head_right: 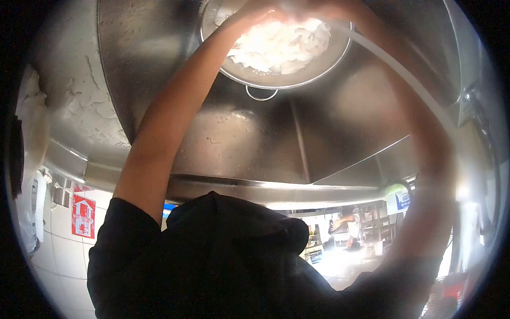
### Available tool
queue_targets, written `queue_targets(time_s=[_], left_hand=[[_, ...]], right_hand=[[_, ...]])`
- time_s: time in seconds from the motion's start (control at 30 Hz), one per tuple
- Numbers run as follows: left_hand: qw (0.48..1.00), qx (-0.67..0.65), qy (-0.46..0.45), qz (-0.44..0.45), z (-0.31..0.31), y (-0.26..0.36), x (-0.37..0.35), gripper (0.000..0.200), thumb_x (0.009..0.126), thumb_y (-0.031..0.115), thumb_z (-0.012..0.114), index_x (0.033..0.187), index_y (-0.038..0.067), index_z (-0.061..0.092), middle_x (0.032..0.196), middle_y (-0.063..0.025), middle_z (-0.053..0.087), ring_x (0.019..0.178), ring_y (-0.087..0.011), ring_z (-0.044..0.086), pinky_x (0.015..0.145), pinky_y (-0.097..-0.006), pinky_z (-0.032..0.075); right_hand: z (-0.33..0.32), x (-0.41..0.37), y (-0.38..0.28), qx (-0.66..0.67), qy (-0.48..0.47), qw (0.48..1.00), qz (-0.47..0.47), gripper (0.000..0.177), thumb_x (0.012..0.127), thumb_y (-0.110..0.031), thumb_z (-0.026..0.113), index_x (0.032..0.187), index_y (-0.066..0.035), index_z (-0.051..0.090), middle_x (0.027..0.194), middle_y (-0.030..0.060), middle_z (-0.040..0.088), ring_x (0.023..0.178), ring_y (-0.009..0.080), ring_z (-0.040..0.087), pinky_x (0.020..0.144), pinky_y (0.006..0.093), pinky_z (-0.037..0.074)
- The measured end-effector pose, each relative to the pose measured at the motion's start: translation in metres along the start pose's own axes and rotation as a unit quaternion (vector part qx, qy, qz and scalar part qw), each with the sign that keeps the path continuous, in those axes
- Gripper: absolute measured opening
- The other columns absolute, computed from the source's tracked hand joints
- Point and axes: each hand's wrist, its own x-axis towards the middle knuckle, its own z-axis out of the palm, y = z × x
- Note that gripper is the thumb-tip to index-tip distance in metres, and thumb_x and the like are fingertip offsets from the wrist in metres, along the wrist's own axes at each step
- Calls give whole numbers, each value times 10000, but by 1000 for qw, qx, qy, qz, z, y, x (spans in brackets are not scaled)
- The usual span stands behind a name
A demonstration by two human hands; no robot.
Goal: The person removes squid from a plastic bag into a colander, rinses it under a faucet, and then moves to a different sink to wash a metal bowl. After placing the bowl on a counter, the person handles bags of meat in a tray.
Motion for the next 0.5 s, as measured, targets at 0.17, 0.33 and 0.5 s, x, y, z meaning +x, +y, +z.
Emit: queue_targets(time_s=[0.17,0.33,0.5], left_hand=[[998,33,8,45,-11,23,1,512,683,59,666,1144,-12,456,888,-137,596,708,-174,580,578,-264,475],[982,-142,-81,-91,-24,48,-23,654,666,60,696,1228,1,366,912,-149,598,704,-196,600,551,-263,491],[974,-168,-56,-143,-13,55,-29,802,650,61,726,1312,15,276,935,-161,599,700,-217,619,524,-263,507]], right_hand=[[-18,16,15,-41,-50,994,-89,841,670,-142,745,1369,-157,278,1380,139,328,1282,293,297,1059,426,291],[-13,13,-9,-185,-129,974,34,728,680,-271,752,1299,-129,395,1333,131,392,1233,290,362,1043,411,313],[2,5,-3,-309,-22,949,-57,627,696,-307,738,1240,-145,472,1236,109,472,1132,265,463,1006,406,369]])
